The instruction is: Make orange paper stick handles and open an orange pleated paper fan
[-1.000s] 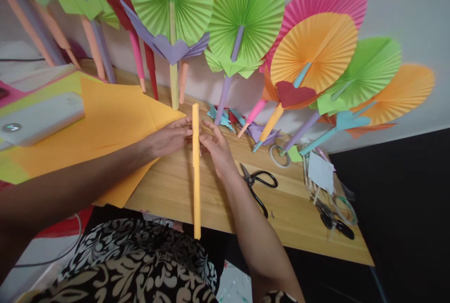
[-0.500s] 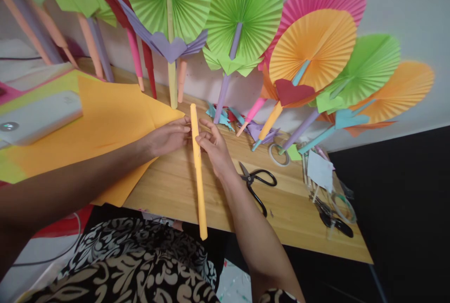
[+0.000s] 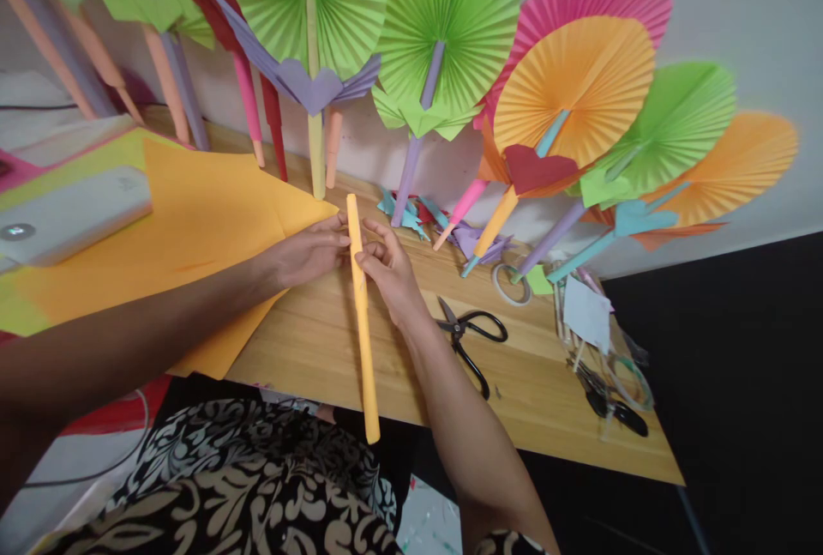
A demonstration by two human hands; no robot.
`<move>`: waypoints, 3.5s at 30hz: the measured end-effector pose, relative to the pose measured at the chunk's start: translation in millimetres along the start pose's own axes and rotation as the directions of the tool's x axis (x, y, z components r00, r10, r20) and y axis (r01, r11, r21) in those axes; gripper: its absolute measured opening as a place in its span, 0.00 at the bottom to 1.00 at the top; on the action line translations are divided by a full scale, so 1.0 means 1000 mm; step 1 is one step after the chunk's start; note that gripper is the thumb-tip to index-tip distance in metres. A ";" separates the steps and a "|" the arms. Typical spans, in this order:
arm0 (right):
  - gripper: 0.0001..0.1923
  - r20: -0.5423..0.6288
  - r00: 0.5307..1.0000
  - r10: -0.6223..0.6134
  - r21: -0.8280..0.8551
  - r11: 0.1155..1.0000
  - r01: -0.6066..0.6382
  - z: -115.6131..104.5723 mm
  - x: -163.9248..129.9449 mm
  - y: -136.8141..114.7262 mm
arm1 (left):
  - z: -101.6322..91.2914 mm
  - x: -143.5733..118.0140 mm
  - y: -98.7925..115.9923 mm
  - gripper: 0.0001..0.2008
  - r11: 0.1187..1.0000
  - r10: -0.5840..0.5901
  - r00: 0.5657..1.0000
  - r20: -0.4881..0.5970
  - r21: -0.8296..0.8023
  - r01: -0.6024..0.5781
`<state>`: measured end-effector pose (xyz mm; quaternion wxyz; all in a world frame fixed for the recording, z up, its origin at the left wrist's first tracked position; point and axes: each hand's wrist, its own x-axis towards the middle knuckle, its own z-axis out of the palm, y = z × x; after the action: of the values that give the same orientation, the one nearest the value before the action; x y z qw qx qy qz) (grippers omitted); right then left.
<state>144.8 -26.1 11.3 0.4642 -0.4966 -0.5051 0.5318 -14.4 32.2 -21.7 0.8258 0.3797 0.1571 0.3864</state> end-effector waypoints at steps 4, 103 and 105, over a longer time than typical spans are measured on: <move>0.27 -0.005 1.000 0.002 -0.004 1.000 -0.002 0.000 0.000 0.000 | 0.000 0.000 0.000 0.17 1.000 0.003 1.000 -0.003 0.001 -0.003; 0.27 -0.563 0.558 -0.610 -0.222 0.762 0.608 -0.039 0.143 -0.067 | 0.013 -0.138 -0.017 0.11 -0.219 0.215 0.964 0.154 0.970 -0.106; 0.28 -0.547 0.591 -0.592 -0.215 0.782 0.584 -0.040 0.140 -0.072 | 0.013 -0.138 -0.017 0.10 -0.215 0.219 0.963 0.154 0.971 -0.107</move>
<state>173.9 120.4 75.4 0.7424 -0.4438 -0.4741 0.1646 -88.3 -85.4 -30.5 0.1688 0.8783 0.3760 0.2425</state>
